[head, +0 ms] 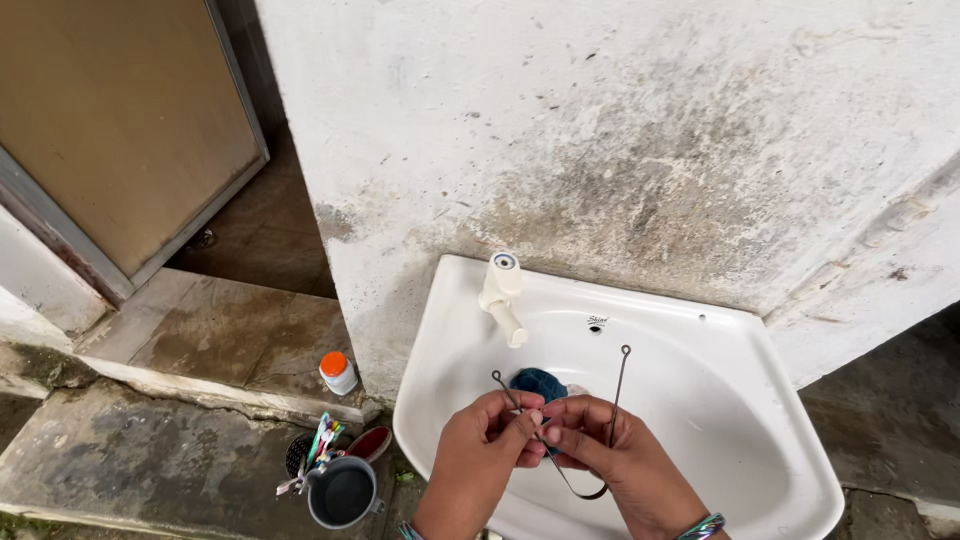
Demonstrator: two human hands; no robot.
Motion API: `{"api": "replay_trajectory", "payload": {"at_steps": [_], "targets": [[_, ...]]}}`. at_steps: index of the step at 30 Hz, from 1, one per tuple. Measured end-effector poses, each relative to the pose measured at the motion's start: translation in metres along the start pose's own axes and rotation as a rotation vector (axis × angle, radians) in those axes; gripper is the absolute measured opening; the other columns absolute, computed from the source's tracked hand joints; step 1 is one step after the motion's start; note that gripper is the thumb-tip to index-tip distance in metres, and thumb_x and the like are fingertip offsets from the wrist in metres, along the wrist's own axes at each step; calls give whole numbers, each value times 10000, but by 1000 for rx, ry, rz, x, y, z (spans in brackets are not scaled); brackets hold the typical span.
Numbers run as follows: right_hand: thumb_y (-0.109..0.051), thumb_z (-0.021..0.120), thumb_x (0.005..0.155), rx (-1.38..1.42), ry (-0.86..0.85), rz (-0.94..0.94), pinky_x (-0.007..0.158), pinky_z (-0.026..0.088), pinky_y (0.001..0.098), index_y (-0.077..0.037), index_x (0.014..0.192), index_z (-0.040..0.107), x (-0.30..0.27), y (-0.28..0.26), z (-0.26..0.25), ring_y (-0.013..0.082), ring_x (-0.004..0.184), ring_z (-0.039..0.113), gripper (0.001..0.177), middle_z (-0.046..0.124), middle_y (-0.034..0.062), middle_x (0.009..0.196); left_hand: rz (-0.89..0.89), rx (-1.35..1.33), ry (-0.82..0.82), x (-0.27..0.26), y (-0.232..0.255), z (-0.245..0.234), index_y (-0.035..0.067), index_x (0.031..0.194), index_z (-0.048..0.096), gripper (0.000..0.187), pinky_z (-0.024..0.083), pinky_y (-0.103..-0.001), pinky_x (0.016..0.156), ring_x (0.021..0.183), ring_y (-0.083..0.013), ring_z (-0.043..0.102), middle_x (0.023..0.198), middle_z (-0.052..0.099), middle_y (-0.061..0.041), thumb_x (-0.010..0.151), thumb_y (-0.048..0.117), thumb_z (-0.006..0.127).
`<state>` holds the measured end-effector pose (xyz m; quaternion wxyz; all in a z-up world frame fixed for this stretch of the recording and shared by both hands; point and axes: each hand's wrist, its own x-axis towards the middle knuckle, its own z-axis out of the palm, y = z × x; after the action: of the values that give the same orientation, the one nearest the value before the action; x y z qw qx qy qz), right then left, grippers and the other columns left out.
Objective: The person clears a faucet using a wire and then wipes the sink and tap with a cloth.
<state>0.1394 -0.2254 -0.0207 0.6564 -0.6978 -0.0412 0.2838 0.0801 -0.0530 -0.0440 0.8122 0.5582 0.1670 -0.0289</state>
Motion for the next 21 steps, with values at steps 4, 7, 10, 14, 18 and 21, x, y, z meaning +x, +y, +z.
{"api": "replay_trajectory", "payload": {"at_steps": [4,7,10,14,18,21], "targets": [[-151,781,831,155,-53,215,733,622,292,-58,1099,715,3,3,-14,146,812,762,291,763,44,893,33,74,15,11,-10,13,-36,1089,717,228,604,-243,635,675,-84,681,780,714,-68,938,131,681],[-125,784,837,168,-58,294,635,561,286,-63,1101,723,13,6,-23,142,744,711,277,754,49,852,-1,78,43,23,-18,19,-29,1144,710,286,606,-246,631,676,-96,691,781,724,-69,926,154,686],[-76,762,833,154,-55,318,571,512,261,-47,1097,757,25,9,-32,131,681,658,266,763,51,835,-48,259,49,35,-22,20,20,1262,673,406,572,-249,622,650,-107,648,808,697,-72,922,232,734],[-58,719,843,149,-42,293,554,440,252,-45,1073,785,46,22,-35,119,642,625,240,754,40,817,-49,293,202,52,-17,17,42,1374,584,469,581,-264,632,694,-117,688,976,709,-84,947,232,625],[-78,763,858,141,-39,301,649,466,240,-95,1079,778,66,31,-30,90,681,628,222,748,-5,841,-57,289,323,52,-7,16,101,1432,529,484,594,-277,697,783,-124,700,1097,697,-77,952,161,552],[-103,774,852,120,-23,295,661,423,236,-116,1057,793,73,34,-28,84,688,629,206,768,-14,844,-20,289,305,52,-3,18,99,1398,591,448,587,-288,715,810,-118,696,1097,698,-70,958,173,561]]}}
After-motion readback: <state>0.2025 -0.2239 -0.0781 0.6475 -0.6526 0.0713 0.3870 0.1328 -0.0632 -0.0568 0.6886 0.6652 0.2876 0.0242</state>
